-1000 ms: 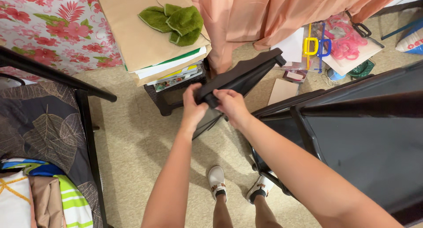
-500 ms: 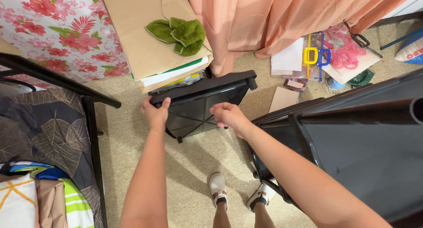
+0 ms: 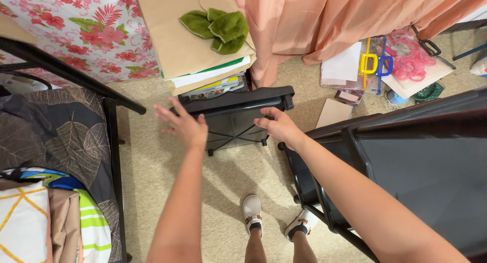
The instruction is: The person disassembles a black plastic rolling cart by hand, removing the top tray and detaching the vertical support poles from the tray corners. The removed poles are placed on the cart's lower tray.
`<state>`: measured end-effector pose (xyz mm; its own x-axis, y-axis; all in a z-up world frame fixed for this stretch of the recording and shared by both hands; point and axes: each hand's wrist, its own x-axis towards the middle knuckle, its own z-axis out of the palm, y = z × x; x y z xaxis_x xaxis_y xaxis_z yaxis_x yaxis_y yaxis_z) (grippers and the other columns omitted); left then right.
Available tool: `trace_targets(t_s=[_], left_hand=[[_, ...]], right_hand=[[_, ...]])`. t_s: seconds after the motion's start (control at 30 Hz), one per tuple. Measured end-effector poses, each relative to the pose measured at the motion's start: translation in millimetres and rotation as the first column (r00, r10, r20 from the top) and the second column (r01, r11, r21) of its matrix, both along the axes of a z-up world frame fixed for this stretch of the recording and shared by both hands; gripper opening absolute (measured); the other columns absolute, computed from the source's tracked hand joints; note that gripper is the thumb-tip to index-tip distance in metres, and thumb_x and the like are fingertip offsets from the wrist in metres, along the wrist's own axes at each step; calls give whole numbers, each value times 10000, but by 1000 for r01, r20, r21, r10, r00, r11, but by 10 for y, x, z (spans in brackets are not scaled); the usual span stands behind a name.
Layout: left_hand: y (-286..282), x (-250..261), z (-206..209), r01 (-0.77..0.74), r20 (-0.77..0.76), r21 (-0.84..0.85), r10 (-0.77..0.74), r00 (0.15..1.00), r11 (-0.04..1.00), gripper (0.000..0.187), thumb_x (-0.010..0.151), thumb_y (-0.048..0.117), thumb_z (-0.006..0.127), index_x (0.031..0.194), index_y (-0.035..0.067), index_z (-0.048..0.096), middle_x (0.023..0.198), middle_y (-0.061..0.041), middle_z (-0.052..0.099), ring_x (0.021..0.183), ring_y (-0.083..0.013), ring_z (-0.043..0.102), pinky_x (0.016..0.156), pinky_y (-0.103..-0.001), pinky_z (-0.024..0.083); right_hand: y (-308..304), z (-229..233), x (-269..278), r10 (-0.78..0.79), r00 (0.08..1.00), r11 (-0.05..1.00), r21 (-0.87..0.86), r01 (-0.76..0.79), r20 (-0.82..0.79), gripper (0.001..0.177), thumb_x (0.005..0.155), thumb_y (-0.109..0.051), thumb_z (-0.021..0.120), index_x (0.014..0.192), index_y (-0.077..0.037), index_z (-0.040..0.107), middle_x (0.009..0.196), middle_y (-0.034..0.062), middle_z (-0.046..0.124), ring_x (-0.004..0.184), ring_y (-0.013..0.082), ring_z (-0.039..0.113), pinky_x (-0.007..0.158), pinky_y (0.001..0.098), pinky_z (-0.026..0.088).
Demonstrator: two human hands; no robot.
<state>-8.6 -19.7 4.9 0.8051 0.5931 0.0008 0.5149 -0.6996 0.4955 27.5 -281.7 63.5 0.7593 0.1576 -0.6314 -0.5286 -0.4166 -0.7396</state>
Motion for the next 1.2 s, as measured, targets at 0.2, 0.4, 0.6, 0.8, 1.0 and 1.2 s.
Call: trace_targets(t_s=[0.2, 0.4, 0.6, 0.8, 1.0, 1.2], left_hand=[[-823, -524, -286, 472, 162, 112, -485, 859, 874, 371, 957, 113, 662, 1292, 170, 514, 1441, -131, 468, 1388, -304, 454, 1138, -514, 410], [-968, -307, -411, 538, 24, -115, -539, 842, 835, 775, 834, 134, 740, 1526, 150, 394, 1348, -134, 519, 1254, -344, 496, 1020, -521, 425], [-1041, -15, -272, 520, -22, -131, -527, 850, 844, 880, 837, 160, 755, 1574, 83, 281, 1580, -186, 308, 1429, -380, 338, 1100, -550, 349], [-1223, -184, -105, 513, -89, -255, -548, 831, 819, 822, 852, 191, 754, 1547, 110, 322, 1631, -191, 232, 1469, -381, 305, 1127, -536, 353], [-1305, -400, 295, 530, -50, -285, -565, 824, 799, 686, 869, 209, 735, 1477, 94, 437, 1601, -199, 284, 1423, -394, 376, 1092, -502, 402], [-1680, -417, 960, 662, 203, -344, -636, 745, 666, 362, 936, 219, 674, 1253, 46, 640, 1313, -155, 662, 1277, -331, 609, 1079, -413, 497]], right_hand=[[10, -186, -86, 74, 997, 991, -110, -72, 19, 779, 826, -329, 780, 1495, -82, 467, 1241, 134, 645, 1130, 203, 609, 940, 310, 473], [-129, -252, -59, 55, 996, 996, -70, -51, 64, 776, 802, -332, 771, 1475, -66, 489, 1101, 123, 672, 987, 196, 623, 856, 326, 503], [-273, -59, -37, 74, 995, 987, -146, -63, 72, 766, 806, -358, 755, 1476, -94, 493, 1222, 166, 674, 1156, 250, 646, 970, 347, 490], [-275, 317, -128, 198, 970, 952, -263, -155, 143, 641, 798, -360, 761, 1350, -67, 617, 1108, 196, 737, 1063, 268, 706, 934, 357, 530], [-326, 1117, -377, 533, 780, 823, -412, -390, 327, 509, 807, -336, 763, 1208, -32, 684, 955, 194, 743, 909, 300, 739, 833, 383, 565], [-626, 2146, -773, 742, 403, 667, -535, -518, 536, 391, 856, -251, 727, 1181, -35, 702, 1011, 196, 719, 970, 347, 705, 874, 416, 557]])
